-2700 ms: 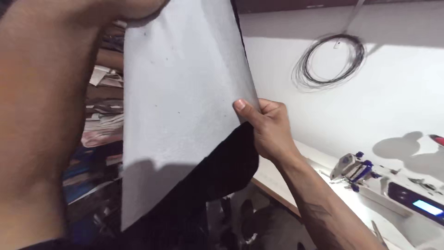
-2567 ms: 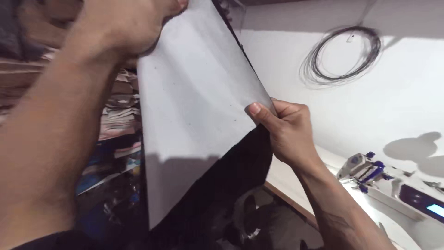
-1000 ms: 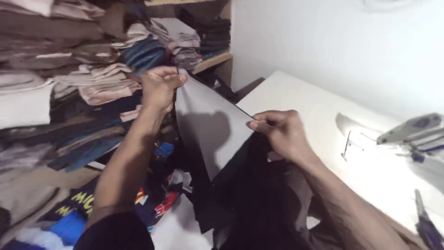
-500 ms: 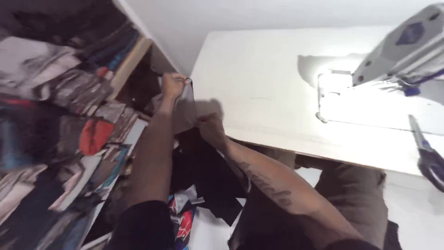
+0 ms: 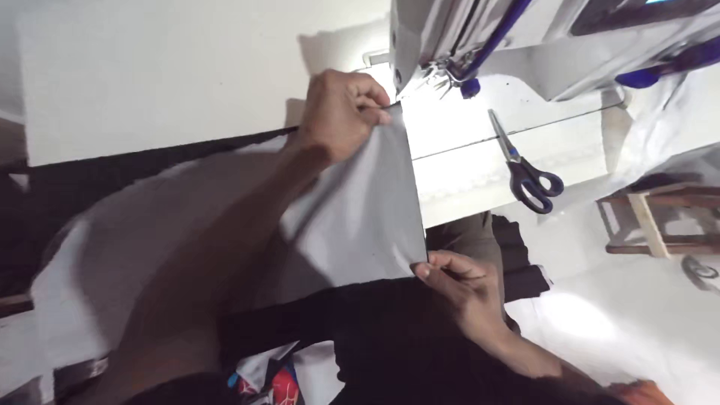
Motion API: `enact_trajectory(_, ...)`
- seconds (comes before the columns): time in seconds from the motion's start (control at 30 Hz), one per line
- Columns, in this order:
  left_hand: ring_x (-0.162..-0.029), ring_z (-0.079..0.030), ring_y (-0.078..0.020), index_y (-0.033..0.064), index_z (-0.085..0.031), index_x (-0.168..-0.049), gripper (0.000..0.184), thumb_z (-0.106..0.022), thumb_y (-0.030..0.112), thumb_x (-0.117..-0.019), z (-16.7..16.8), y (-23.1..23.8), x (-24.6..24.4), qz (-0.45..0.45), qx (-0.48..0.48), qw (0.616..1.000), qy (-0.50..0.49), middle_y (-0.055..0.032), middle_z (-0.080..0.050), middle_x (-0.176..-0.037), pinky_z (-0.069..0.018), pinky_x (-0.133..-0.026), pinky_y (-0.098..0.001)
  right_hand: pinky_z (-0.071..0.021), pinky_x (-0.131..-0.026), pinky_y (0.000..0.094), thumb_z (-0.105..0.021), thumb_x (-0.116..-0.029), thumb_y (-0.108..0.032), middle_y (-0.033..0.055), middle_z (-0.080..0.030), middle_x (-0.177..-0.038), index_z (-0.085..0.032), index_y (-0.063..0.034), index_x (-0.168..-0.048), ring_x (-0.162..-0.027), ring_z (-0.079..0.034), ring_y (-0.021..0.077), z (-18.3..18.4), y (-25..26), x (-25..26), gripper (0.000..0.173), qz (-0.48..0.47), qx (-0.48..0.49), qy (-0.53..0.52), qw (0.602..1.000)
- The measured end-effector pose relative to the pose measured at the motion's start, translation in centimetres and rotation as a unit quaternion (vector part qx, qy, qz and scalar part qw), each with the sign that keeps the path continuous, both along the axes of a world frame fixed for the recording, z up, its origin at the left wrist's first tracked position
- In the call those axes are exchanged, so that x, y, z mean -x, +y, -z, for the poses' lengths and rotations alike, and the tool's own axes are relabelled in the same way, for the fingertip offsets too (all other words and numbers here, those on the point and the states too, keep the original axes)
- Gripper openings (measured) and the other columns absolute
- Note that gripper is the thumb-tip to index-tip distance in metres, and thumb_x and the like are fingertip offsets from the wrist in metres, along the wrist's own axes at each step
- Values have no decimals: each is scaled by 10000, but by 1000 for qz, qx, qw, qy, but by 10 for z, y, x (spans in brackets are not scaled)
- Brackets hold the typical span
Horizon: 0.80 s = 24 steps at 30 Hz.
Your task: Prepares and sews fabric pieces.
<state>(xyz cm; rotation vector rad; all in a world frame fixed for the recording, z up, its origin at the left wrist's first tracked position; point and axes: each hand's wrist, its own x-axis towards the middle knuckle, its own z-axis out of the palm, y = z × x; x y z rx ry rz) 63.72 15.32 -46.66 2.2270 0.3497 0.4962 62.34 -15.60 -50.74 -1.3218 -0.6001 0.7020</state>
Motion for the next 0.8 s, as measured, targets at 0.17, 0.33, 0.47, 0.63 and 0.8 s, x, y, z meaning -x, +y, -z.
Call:
enact_trajectory(0.17, -766, -727, -24, 113, -743, -981, 205, -857, 172, -821, 6, -22, -24, -19, -6, 987, 160, 20, -773, -851, -607, -758, -246, -540, -543, 196, -693, -933, 2, 41, -718, -759, -753, 20, -930, -588, -615, 38, 23, -23, -3, 62, 38, 5, 75, 996)
enact_trajectory(0.33, -740, -709, -29, 177, -738, -923, 225, -880, 225, -756, 4, -15, -33, -62, -28, 975, 214, 69, -758, -815, -597, -722, -319, -544, -522, 186, -696, -934, -1, 45, -727, -777, -751, 23, -945, -578, -623, 38, 29, -20, -14, 61, 18, -10, 95, 995)
enact_trajectory(0.47, -722, -662, -22, 202, -711, -840, 209, -881, 259, -733, 8, -5, -43, -76, -48, 972, 218, 85, -716, -781, -546, -686, -316, -551, -513, 195, -700, -928, 2, 47, -728, -775, -758, 22, -950, -574, -629, 46, 33, -18, -29, 65, 12, 2, 102, 995)
enact_trajectory(0.63, -698, -619, -36, 162, -713, -780, 164, -834, 273, -789, -4, -3, -47, -91, -76, 971, 207, 50, -671, -740, -494, -654, -318, -541, -500, 187, -697, -926, 7, 41, -734, -767, -761, 18, -956, -553, -620, 37, 34, -7, -40, 72, 35, -4, 105, 994)
enact_trajectory(0.8, -690, -584, -53, 133, -651, -735, 218, -828, 237, -809, -8, -5, -49, -114, -88, 967, 209, 27, -612, -715, -464, -640, -317, -533, -482, 185, -691, -916, 29, 50, -737, -773, -765, 31, -962, -546, -618, 37, 31, 0, -42, 87, 57, -4, 92, 994)
